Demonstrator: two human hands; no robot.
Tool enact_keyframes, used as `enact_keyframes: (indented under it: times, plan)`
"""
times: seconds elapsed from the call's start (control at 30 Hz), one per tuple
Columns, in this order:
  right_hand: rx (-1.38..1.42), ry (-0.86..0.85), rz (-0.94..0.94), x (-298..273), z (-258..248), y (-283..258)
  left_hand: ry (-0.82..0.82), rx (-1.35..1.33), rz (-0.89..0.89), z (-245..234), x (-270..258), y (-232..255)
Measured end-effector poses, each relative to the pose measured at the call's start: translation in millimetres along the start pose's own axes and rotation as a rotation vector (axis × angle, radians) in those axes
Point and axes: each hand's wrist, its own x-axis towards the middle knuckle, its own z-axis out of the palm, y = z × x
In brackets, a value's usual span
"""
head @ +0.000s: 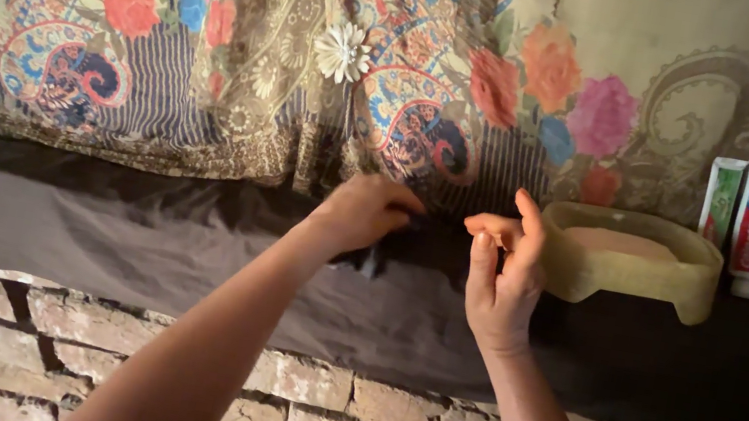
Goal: The recorder is wiping down a ledge against a brick wall and organizing toiletries such as toothpaste and brushes.
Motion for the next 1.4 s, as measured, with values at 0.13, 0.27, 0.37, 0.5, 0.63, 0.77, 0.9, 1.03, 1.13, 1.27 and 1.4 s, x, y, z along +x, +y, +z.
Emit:
enact_keyframes:
  times: [0.13, 0.27, 0.37, 0.5, 0.63, 0.77, 0.9, 1.03, 1.13, 1.27, 1.4]
  plan:
    - [0.006, -0.003, 0.002, -0.8, 1.1, 1.0, -0.035, 0.117, -0.241, 11.8, 7.3, 15.2]
    - [-0.024, -0.012, -0.008, 1.1, -0.3, -1.1, -0.039, 0.038, -0.088, 22.9, 17.1, 20.4]
    - [-0.02, -0.008, -0.009, 0.5, -0.6, -0.8, -0.051, -0.094, 0.008, 20.1, 22.4, 28.3]
    - [-0.005, 0.0, -0.026, 0.0, -0.7, 0.0, -0.072, -0.015, -0.065, 25.4, 24.2, 39.9]
    - [0.005, 0.006, -0.001, 0.2, -0.3, -1.5, -0.166, -0.139, 0.082, 25.7, 28.9, 28.4]
    - [0.015, 0.015, -0.022, 0.5, -1.0, -1.3, -0.267, -0.38, 0.289, 7.4, 24.9, 21.9]
    - [0.004, 0.032, -0.061, 0.1, -0.9, 2.1, -0.22, -0.281, 0.168, 13.9, 17.6, 18.1]
    - [0.008, 0.025, -0.087, -0.3, -1.0, -0.2, -0.334, -0.35, 0.213, -18.3, 2.6, 34.4]
    - [0.018, 0.01, -0.014, 1.0, -2.1, -3.1, -0.504, -0.472, 0.21, -50.2, -6.4, 43.7]
    - [-0.039, -0.012, -0.049, 3.1, -1.1, -5.2, -0.407, -0.502, 0.133, -45.9, -12.9, 26.9]
    - [-0.046, -0.046, -0.054, 4.0, -0.1, -2.8, -0.243, -0.256, 0.056, -34.0, -31.0, 35.8]
